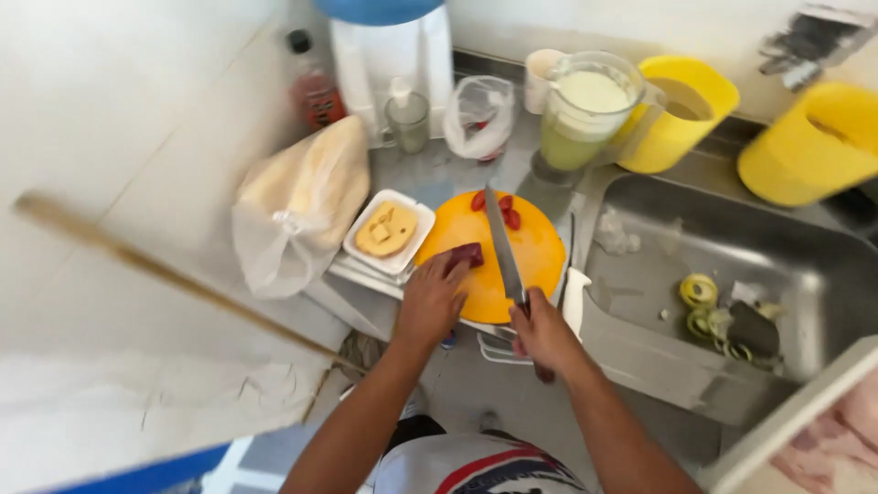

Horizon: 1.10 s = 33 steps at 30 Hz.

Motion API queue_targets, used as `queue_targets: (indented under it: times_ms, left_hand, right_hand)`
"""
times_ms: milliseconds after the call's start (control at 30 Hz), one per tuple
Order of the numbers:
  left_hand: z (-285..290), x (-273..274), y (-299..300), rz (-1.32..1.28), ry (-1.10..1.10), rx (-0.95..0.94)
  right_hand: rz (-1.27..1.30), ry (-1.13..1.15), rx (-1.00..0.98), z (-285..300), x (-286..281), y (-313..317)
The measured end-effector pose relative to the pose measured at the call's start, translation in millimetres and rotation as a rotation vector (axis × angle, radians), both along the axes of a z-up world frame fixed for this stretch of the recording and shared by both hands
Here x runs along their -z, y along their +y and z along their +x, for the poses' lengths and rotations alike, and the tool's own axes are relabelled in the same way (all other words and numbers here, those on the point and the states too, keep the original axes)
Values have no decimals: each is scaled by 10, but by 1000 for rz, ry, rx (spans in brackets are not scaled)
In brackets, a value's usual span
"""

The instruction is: A person uses a knife to slice sausage on a yellow cutting board next to a sink.

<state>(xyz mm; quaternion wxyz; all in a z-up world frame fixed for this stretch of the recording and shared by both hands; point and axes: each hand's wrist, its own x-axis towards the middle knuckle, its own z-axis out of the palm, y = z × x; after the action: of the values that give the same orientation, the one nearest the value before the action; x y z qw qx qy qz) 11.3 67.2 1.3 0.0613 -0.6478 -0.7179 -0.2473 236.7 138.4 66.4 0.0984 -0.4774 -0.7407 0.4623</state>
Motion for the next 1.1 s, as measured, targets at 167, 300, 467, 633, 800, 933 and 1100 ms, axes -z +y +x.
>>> queue_targets:
  times_ms: [167, 300, 467, 633, 800, 933, 1100]
  left_hand:
    - [-282, 430, 674, -219, 177, 165]
    - [-439, 192, 674, -187, 56, 370]
    - [-495, 359, 587, -182, 20, 452]
    - [-461, 341, 585, -207, 49, 423]
    - [-488, 192, 561, -258, 12, 460]
    - [-487, 218, 563, -276, 33, 477]
    - [-452, 460, 591, -163, 15, 480]
  right_hand:
    - [100, -129, 30, 243, 549, -269]
    - [166, -220, 6, 159, 505, -478]
    - [275, -442, 10, -111, 431, -698]
    - [241, -606, 23, -285, 83, -878]
    - [238, -620, 20, -429, 120, -908]
    - [369, -636, -50, -607, 213, -734]
    - [450, -625, -79, -783, 271, -488]
